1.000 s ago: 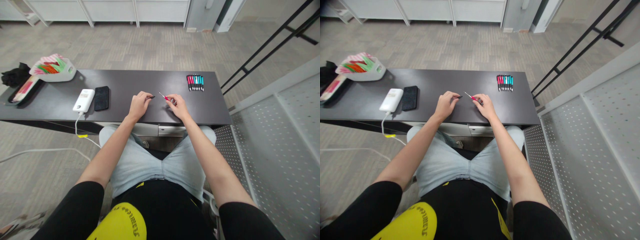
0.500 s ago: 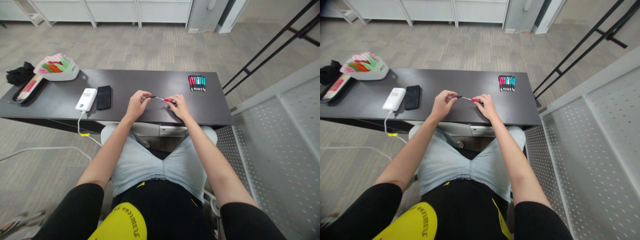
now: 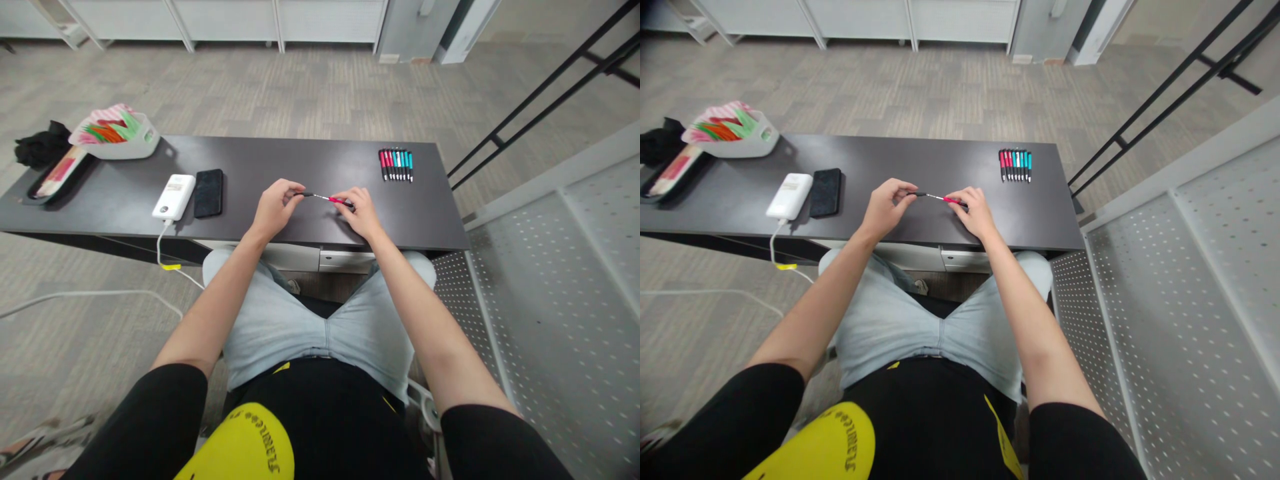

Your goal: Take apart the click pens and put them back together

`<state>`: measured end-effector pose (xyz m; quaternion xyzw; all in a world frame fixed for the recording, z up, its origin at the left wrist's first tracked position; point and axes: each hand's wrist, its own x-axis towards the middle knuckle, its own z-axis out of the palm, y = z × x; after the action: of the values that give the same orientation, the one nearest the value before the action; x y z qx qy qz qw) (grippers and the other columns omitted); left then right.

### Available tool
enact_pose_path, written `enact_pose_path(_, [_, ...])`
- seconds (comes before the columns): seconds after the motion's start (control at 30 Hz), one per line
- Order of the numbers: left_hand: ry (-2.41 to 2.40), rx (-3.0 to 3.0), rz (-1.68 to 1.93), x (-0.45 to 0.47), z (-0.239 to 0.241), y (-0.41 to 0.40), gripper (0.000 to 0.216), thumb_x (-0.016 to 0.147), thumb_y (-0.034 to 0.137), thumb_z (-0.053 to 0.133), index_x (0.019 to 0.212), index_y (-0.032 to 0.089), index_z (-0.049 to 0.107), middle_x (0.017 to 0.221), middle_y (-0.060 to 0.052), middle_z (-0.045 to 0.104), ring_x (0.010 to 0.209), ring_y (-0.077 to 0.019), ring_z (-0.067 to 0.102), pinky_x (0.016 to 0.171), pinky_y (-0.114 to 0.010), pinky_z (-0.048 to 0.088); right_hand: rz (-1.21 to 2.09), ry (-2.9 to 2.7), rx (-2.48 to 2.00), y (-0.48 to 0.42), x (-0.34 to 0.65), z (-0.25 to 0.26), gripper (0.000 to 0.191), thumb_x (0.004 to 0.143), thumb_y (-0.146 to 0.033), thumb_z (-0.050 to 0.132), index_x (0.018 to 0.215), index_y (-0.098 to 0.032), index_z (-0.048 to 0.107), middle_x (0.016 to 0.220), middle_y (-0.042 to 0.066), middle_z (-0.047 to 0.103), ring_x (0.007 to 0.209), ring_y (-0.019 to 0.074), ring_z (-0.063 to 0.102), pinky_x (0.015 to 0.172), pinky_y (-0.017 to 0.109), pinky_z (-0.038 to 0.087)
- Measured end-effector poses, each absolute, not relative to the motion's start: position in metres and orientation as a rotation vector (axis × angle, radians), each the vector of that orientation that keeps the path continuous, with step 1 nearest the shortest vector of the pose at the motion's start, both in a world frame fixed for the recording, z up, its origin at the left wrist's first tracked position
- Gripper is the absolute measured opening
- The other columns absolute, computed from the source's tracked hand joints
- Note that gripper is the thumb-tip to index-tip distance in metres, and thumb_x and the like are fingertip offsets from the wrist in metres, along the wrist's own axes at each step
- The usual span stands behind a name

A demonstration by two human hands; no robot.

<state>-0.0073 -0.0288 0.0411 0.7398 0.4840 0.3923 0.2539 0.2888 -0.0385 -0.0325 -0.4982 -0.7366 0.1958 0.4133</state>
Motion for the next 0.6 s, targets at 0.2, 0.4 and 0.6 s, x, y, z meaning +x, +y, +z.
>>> enact_pose_path(0.2, [1.286, 2.024, 1.062, -0.005, 0.042, -0.028, 0.014, 0.101, 0.018, 0.08, 0.109, 0.028, 0.086, 0.122, -0.008, 0.091, 0.105, -0.0288, 0.082, 0.103, -0.046, 0.072, 0.498, -1.859, -1.254, -0.038, 0.289, -0.033, 0.016, 0.121, -0.043, 0.081, 0.125, -0.035, 0.095, 0.128, 0.011, 0.09, 0.123, 0.0412, 0.073, 0.126, 0.067, 0.056])
enact_pose_path(0.4, [1.263, 2.038, 1.023, -0.003, 0.048, -0.028, 0.013, 0.099, 0.017, 0.084, 0.104, 0.029, 0.086, 0.117, -0.008, 0.091, 0.108, -0.031, 0.083, 0.106, -0.048, 0.072, 0.493, -1.888, -1.257, -0.038, 0.289, -0.032, 0.014, 0.121, -0.042, 0.082, 0.125, -0.035, 0.094, 0.131, 0.01, 0.092, 0.125, 0.0412, 0.073, 0.13, 0.07, 0.053])
enact_pose_path(0.6, [1.237, 1.946, 1.027, 0.01, 0.045, -0.03, 0.015, 0.097, 0.013, 0.088, 0.1, 0.028, 0.084, 0.115, -0.007, 0.092, 0.106, -0.0299, 0.087, 0.11, -0.049, 0.072, 0.476, -1.889, -1.262, -0.04, 0.287, -0.03, 0.012, 0.12, -0.041, 0.086, 0.122, -0.037, 0.096, 0.13, 0.009, 0.092, 0.125, 0.0405, 0.073, 0.128, 0.068, 0.054])
